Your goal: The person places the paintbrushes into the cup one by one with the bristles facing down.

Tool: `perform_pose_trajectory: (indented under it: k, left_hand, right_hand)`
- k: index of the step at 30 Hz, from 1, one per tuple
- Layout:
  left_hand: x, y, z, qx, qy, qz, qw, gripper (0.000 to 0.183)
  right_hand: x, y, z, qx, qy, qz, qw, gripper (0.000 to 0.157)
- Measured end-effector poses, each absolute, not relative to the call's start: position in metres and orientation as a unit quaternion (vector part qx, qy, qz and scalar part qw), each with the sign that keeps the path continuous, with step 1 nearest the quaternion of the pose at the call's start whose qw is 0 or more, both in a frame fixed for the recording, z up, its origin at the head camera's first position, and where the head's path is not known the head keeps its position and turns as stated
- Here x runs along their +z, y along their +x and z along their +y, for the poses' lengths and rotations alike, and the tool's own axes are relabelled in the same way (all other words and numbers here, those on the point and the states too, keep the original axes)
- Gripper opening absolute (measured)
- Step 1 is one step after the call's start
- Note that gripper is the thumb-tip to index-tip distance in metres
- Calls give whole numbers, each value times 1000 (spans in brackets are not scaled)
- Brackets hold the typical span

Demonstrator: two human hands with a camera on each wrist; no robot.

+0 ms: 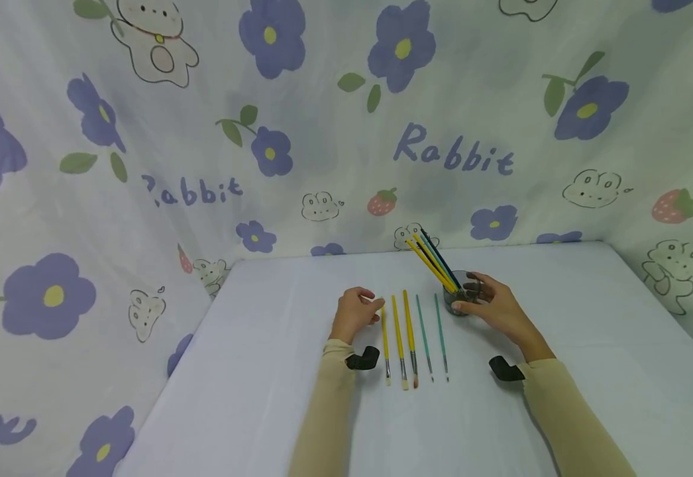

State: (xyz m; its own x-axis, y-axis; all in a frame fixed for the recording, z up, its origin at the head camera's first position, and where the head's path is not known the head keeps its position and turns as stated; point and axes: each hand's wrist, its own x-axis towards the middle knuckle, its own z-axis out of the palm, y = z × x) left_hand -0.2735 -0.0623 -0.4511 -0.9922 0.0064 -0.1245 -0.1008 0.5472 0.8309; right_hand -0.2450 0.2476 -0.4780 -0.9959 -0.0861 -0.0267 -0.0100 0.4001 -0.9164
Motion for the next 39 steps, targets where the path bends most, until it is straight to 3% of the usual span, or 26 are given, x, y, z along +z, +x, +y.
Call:
perform_pose_trajectory:
  k: [18, 26, 39]
  left_hand:
    - [-457, -266, -55, 345, -24, 933, 99, 33]
    - [-456, -264, -59, 300, -8, 950, 81, 19]
    - [-452, -258, -56, 246, 5, 967, 63, 25]
  right_hand:
    - [-477, -246, 248, -536, -19, 843, 36, 101]
    - [-477, -246, 247, -537, -22, 843, 35, 101]
    - [-478, -246, 246, -531, -22, 846, 33, 100]
